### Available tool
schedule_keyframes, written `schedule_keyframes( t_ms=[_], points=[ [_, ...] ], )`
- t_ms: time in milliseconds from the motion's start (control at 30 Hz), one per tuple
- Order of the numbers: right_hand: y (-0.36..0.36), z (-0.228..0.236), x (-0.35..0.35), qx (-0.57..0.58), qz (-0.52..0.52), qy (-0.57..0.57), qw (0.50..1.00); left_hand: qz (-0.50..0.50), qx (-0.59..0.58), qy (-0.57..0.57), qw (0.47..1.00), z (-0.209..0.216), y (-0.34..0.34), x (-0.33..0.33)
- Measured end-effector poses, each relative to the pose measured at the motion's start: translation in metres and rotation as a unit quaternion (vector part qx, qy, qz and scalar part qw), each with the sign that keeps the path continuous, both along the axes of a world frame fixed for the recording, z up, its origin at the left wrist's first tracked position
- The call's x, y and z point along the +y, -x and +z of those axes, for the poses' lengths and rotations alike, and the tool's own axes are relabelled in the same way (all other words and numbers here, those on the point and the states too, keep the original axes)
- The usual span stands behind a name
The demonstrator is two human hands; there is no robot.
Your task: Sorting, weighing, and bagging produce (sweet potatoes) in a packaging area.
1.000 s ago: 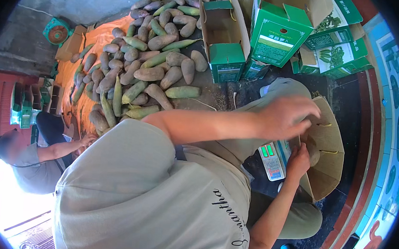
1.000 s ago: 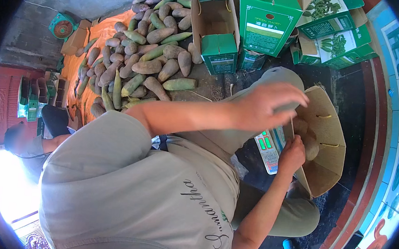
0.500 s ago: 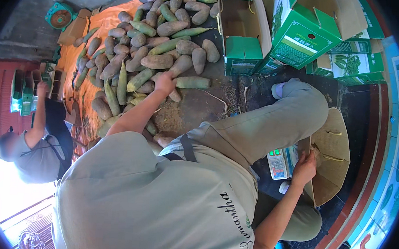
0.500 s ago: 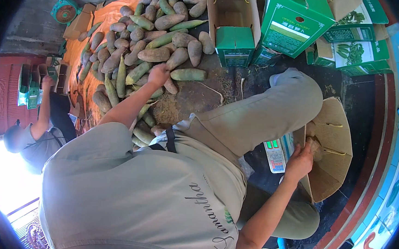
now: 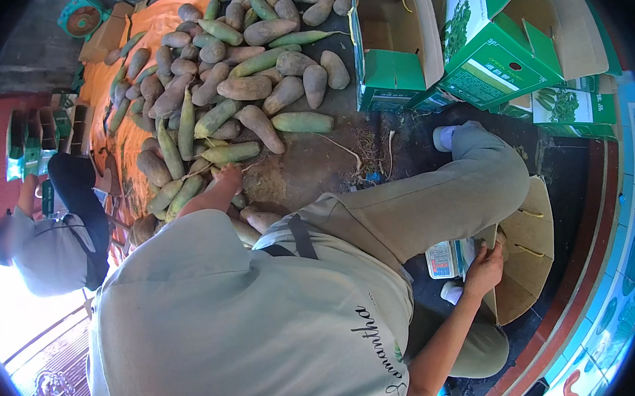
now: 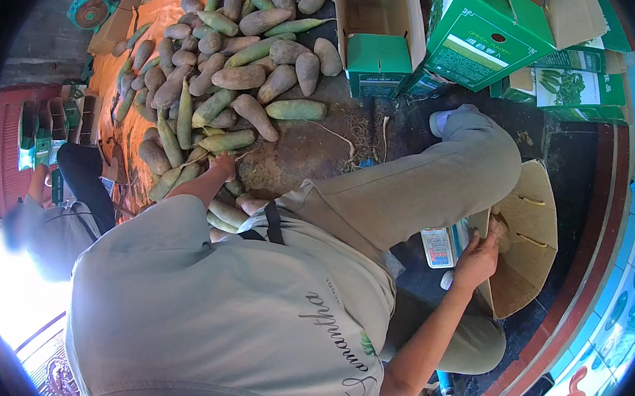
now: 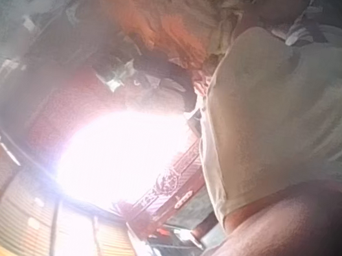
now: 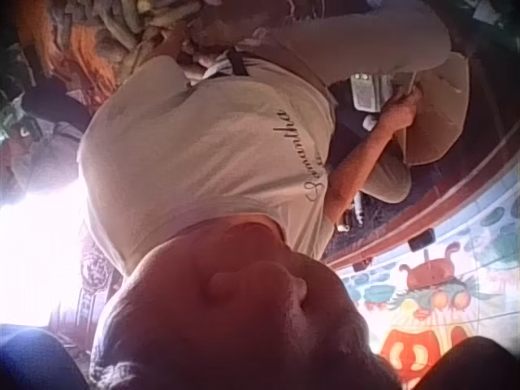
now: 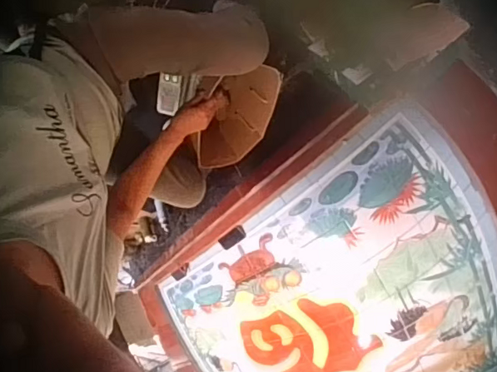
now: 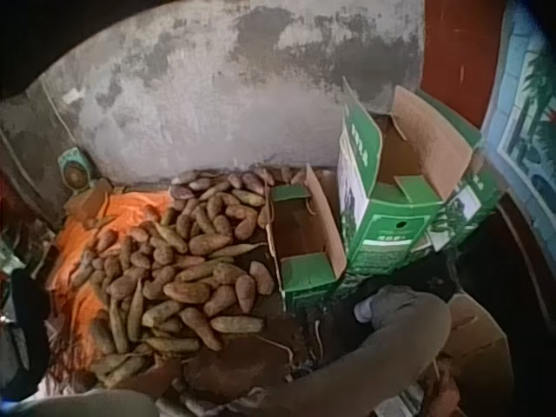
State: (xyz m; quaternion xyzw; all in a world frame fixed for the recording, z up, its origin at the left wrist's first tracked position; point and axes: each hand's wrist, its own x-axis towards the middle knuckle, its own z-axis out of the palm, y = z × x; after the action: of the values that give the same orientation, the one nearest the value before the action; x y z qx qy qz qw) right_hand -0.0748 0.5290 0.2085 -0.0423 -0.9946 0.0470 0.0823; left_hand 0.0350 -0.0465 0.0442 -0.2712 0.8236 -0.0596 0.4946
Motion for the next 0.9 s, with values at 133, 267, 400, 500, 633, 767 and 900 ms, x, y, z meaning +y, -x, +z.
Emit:
schedule_keyframes(
  t_ms=[133, 267, 400, 500, 633, 767, 900],
  points=[
    [-0.001, 0.003, -0.004, -0.01, -0.013, -0.007, 1.0, -0.016, -0.016, -0.01, 1.0, -0.018, 0.0, -0.002],
    [-0.002, -0.001, -0.001, -0.002, -0.006, -0.013, 1.0, -0.05, -0.011, -0.036, 0.998, -0.024, 0.001, 0.002],
    [-0.002, -0.003, 0.003, -0.015, -0.012, -0.035, 0.999, -0.078, -0.05, 0.001, 0.996, -0.028, 0.003, 0.0],
    [-0.003, -0.006, 0.003, -0.001, -0.006, -0.028, 1.0, -0.07, -0.032, -0.018, 0.997, -0.02, 0.009, 0.003],
    [-0.001, -0.003, 0.001, 0.004, -0.008, -0.038, 0.999, -0.023, -0.01, -0.024, 0.999, -0.031, 0.006, -0.006],
    [-0.003, -0.002, -0.001, -0.009, -0.012, -0.036, 0.999, -0.091, -0.007, -0.027, 0.995, -0.023, 0.008, -0.009],
    [-0.003, -0.004, 0.002, -0.003, 0.002, -0.046, 0.999, -0.069, -0.018, 0.047, 0.996, -0.046, 0.001, -0.023]
  ],
)
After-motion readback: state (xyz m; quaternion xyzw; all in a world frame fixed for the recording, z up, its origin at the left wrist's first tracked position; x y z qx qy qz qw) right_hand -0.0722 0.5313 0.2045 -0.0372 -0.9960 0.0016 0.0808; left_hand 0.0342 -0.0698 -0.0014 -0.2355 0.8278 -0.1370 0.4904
